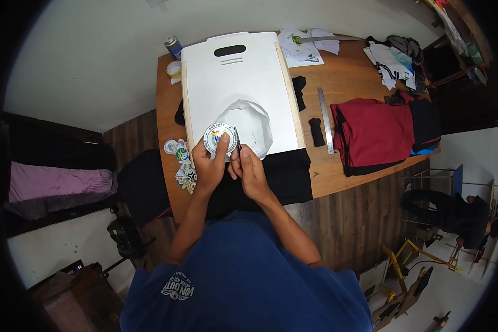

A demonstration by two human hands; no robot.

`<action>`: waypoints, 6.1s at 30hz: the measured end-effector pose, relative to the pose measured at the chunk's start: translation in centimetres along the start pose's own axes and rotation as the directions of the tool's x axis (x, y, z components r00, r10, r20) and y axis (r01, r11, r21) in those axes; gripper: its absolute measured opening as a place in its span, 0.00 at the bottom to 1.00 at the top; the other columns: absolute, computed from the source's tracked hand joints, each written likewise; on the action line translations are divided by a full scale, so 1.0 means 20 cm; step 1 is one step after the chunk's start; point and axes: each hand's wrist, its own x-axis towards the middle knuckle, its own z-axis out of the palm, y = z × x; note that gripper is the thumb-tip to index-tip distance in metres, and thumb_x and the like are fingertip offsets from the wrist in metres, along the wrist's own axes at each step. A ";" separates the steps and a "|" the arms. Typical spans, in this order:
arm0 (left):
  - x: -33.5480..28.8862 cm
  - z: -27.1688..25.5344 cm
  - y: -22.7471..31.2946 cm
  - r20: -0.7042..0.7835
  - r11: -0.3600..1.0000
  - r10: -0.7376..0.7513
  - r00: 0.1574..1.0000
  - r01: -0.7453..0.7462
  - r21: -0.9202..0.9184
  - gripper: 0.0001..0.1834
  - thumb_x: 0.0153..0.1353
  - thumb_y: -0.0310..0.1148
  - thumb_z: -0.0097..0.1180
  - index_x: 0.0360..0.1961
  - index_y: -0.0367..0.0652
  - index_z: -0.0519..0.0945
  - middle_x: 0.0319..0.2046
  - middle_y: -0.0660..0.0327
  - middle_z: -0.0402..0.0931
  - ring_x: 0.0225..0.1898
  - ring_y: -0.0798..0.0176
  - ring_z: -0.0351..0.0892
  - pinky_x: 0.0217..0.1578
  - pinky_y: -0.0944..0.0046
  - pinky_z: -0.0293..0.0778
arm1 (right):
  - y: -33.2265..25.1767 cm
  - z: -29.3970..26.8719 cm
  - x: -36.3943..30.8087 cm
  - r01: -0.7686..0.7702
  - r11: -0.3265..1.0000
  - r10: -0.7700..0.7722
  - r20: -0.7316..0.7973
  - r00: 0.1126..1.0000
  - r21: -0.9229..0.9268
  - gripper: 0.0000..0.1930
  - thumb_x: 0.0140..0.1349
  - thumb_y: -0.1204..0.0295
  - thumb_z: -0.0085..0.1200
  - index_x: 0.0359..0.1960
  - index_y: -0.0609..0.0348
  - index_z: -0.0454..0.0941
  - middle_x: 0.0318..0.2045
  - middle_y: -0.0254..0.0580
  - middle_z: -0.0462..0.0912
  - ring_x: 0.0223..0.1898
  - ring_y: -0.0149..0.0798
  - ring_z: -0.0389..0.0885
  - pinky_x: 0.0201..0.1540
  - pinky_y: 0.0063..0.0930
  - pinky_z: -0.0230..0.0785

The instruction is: Trimming excess material from a white fabric piece using scissors.

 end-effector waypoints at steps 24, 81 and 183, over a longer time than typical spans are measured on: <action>0.02 -0.03 -0.03 0.031 0.999 0.053 0.998 -0.053 0.005 0.09 0.63 0.29 0.55 0.36 0.32 0.78 0.28 0.62 0.79 0.30 0.75 0.74 0.31 0.73 0.70 | -0.01 -0.01 0.00 -0.016 1.000 0.016 -0.017 1.000 -0.003 0.20 0.74 0.58 0.26 0.33 0.59 0.65 0.15 0.29 0.55 0.17 0.25 0.53 0.22 0.20 0.57; 0.02 -0.02 -0.01 0.081 0.999 0.013 0.997 -0.010 -0.043 0.08 0.63 0.29 0.54 0.35 0.32 0.77 0.26 0.61 0.78 0.26 0.74 0.75 0.27 0.74 0.71 | 0.03 0.00 -0.01 -0.049 0.997 0.050 -0.023 0.998 0.054 0.19 0.74 0.58 0.25 0.31 0.56 0.61 0.15 0.28 0.55 0.16 0.24 0.51 0.20 0.18 0.48; -0.04 -0.03 -0.13 0.066 1.000 0.028 0.997 -0.027 -0.015 0.09 0.62 0.30 0.55 0.38 0.32 0.78 0.31 0.61 0.79 0.32 0.73 0.76 0.32 0.72 0.72 | -0.06 0.02 -0.02 -0.036 0.998 0.021 -0.302 0.953 -0.044 0.12 0.65 0.71 0.53 0.46 0.66 0.72 0.18 0.22 0.69 0.18 0.13 0.60 0.20 0.11 0.47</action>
